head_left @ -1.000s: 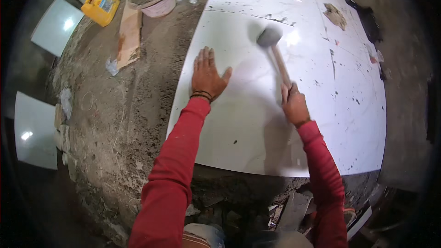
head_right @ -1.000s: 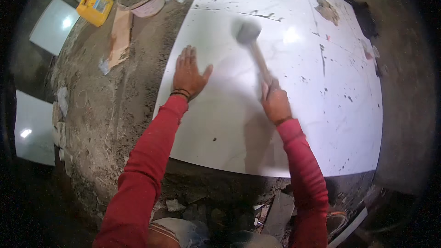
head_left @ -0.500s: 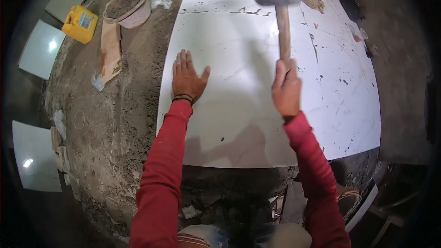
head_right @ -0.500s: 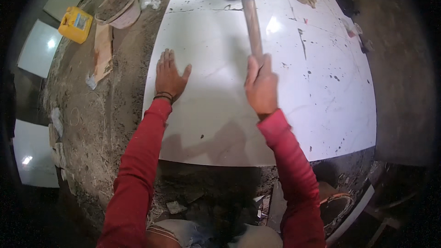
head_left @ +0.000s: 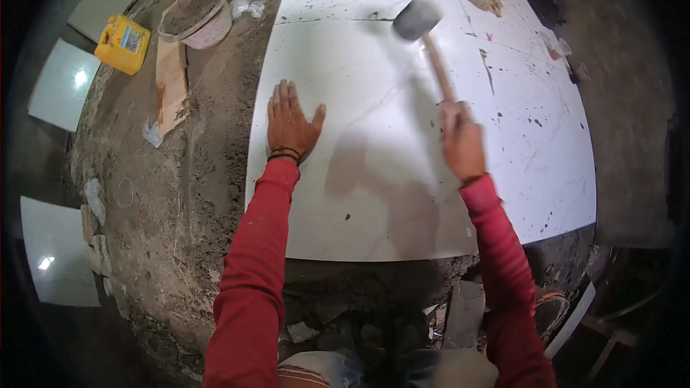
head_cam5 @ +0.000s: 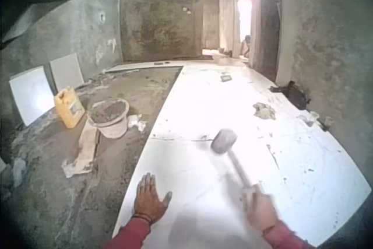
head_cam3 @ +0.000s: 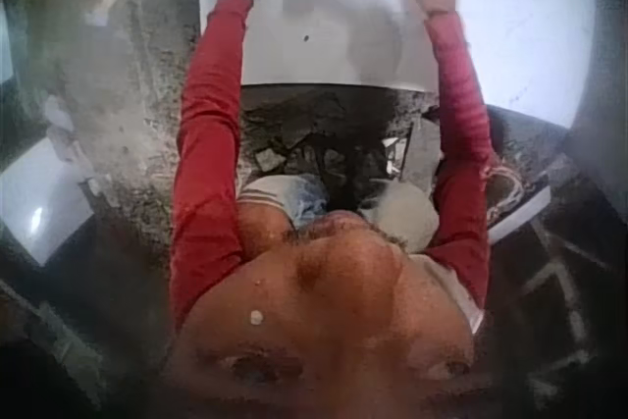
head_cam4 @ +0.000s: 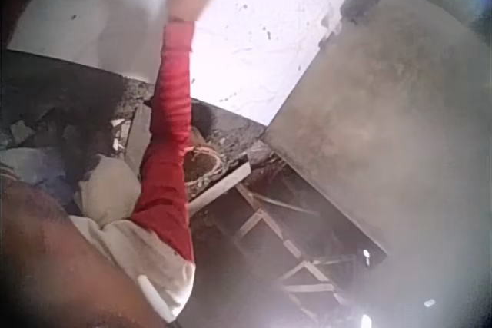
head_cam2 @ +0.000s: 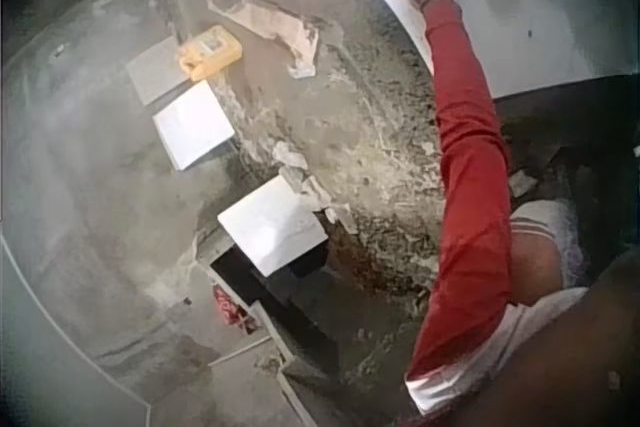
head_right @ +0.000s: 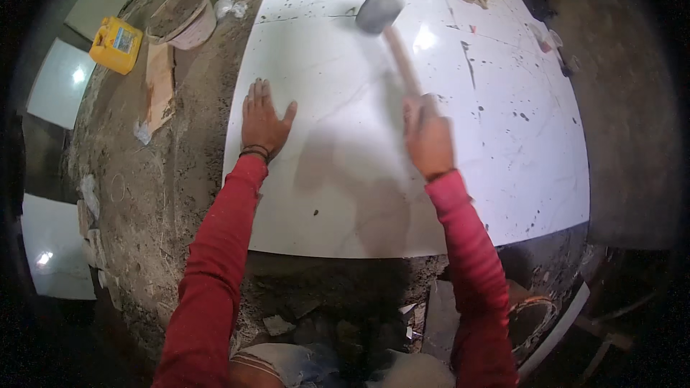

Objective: The person hammers a large white tile with a rubber mallet to set it into a bed of mortar, wipes the tile surface with a cloth, and clears debris from the edges by hand and using the mallet.

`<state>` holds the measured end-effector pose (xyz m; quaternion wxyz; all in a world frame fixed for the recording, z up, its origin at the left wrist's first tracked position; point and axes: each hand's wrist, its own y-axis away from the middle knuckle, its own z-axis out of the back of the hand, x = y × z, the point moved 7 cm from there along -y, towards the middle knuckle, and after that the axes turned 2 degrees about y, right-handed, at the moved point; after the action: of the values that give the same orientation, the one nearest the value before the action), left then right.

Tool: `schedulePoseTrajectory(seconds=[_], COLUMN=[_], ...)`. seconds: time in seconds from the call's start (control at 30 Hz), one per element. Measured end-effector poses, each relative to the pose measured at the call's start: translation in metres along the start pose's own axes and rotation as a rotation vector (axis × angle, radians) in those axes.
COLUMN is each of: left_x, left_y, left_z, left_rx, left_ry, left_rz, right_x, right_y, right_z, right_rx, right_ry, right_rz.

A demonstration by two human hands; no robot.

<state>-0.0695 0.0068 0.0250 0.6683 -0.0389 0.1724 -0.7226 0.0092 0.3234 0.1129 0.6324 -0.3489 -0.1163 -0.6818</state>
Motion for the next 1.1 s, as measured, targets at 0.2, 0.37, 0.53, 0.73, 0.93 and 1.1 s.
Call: schedulePoseTrajectory(seconds=[0.2,0.37,0.53,0.73,0.93,1.1], left_x=[-0.014,0.017,-0.015,0.008,-0.005,0.012], left_y=[-0.005,0.01,-0.006,0.005,-0.001,0.013], left_z=[0.002,0.002,0.006,0.004,0.006,0.002], left_rx=[-0.038,-0.002,-0.067,-0.026,-0.035,-0.126], left_ry=[0.036,0.02,0.078,0.03,0.085,0.155], left_rz=[-0.01,0.012,-0.03,0.012,0.009,0.062], right_x=[-0.027,0.007,-0.066,0.026,0.004,0.04], right_y=[0.017,0.003,0.016,0.003,-0.008,0.016], right_z=[0.016,0.022,-0.016,0.018,-0.01,0.013], right_rx=[-0.164,-0.12,0.01,-0.173,-0.05,-0.282], right_ry=[0.129,-0.05,0.392,-0.156,0.183,-0.164], right_rz=[0.062,-0.094,0.125,-0.026,0.113,0.057])
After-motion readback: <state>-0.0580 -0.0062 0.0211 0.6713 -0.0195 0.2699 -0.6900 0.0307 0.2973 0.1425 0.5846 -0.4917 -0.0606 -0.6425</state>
